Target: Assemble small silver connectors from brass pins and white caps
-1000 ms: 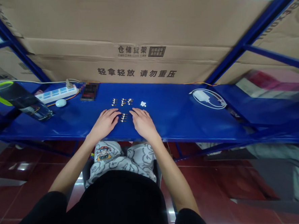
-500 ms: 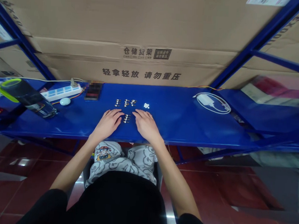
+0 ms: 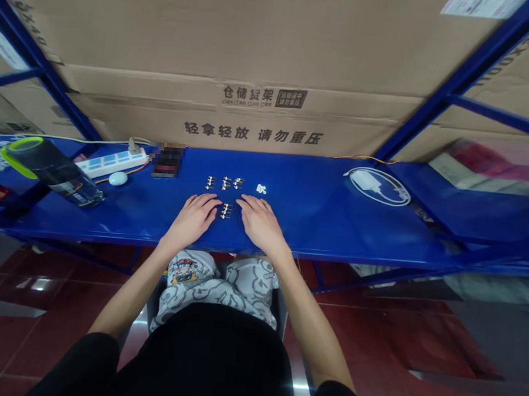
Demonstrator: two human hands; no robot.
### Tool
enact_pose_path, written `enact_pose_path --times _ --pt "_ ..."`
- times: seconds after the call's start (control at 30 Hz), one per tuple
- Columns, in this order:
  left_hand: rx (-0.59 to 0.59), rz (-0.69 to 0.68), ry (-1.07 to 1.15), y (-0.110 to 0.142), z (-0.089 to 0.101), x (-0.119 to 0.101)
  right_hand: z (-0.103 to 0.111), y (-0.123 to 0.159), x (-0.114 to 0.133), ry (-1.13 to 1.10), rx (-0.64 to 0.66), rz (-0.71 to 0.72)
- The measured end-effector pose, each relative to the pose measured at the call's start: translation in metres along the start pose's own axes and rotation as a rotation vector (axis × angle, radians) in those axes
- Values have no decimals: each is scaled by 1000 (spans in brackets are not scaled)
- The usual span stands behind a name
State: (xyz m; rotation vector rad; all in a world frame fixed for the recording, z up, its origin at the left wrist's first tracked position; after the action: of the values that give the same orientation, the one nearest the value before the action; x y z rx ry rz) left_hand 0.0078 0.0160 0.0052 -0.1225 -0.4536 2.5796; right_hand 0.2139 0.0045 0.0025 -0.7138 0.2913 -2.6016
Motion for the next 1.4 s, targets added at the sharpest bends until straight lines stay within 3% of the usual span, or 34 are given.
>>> enact_pose_path --times 1.03,1.27,1.4 --pt "7 6 20 0 0 0 2 0 5 -56 41 -48" --pt "-19 79 48 -1 5 -1 1 2 13 -90 139 41" --pt "-35 117 96 -1 10 10 -4 3 24 -101 188 45"
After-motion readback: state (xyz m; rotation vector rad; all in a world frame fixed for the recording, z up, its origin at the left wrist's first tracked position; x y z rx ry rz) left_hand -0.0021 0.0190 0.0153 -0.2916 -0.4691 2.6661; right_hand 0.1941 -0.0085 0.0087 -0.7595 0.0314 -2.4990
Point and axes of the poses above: each hand's wrist, its own y-axis away from the middle knuckle, its own z-axis out of the back of the hand, x = y × z, the point moved 2 cm from there along -y, towards the middle knuckle, and after that the axes turned 14 degrees about -y, right-handed, at the moved point
